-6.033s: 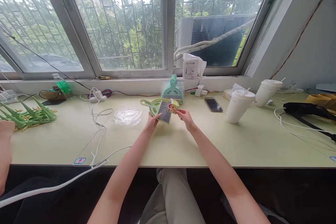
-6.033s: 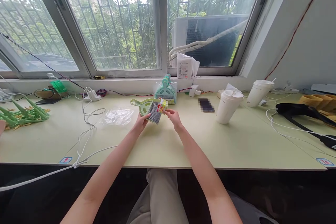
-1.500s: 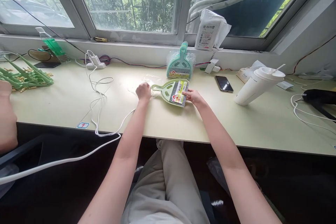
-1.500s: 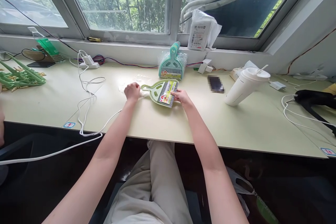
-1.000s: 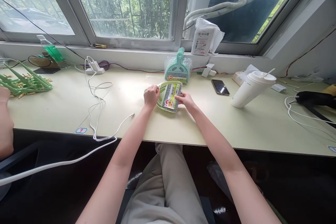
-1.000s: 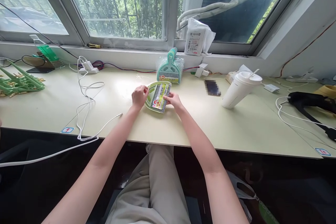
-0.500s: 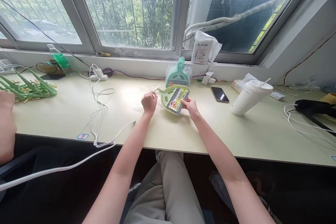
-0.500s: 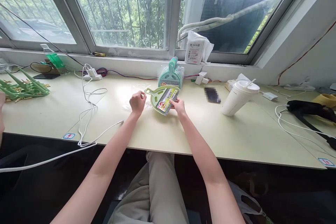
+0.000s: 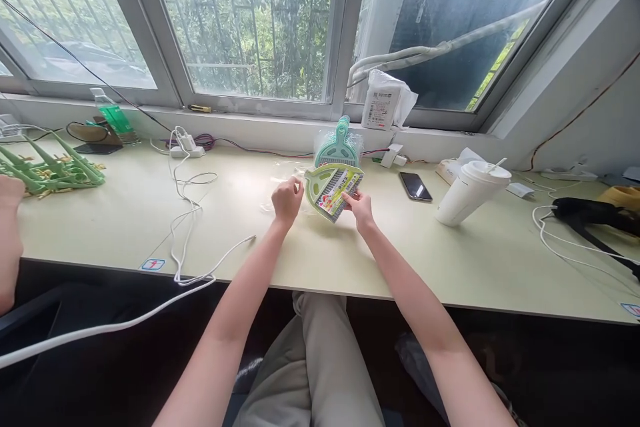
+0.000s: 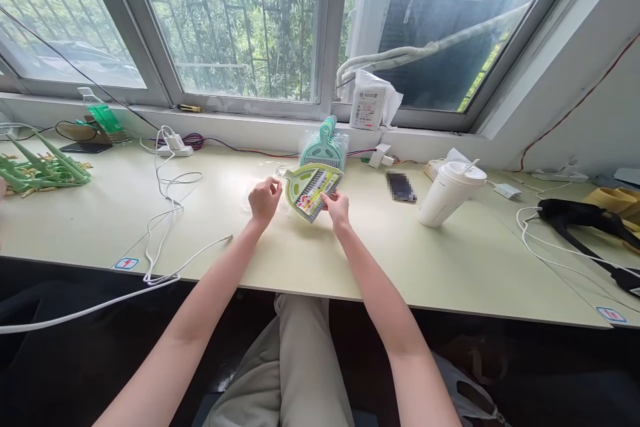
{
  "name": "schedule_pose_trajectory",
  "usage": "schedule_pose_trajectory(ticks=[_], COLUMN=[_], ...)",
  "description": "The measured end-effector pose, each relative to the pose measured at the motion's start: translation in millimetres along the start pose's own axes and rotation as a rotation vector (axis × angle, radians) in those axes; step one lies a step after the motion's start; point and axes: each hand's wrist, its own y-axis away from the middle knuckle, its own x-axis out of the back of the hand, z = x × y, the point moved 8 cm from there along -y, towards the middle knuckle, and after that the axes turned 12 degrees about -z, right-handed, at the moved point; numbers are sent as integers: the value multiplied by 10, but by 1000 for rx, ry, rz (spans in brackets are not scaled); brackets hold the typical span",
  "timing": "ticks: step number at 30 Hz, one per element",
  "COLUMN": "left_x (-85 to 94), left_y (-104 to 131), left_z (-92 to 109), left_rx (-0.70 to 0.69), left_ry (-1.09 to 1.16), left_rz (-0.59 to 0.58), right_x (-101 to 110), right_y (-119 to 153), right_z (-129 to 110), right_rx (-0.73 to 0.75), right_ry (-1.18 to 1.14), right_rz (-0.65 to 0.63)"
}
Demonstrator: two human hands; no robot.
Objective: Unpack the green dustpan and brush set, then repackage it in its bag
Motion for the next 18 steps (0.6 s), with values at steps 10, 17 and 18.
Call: schedule_pose_trajectory(ticks=[10,17,18], left_x=[-72,37,-123], left_y=[159,202,139], left_z=[352,-195,-235], left_rx=[-175,336,349], left_ry=[65,578,738], left_rz=[-62,293,179], right_x=[-300,-138,-133], right_y=[18,1,0], right_z=[57,1,-7], right_rx=[-5,65,67], right_ry=[-5,-129,-130], right_rz=[-178,-66,-67])
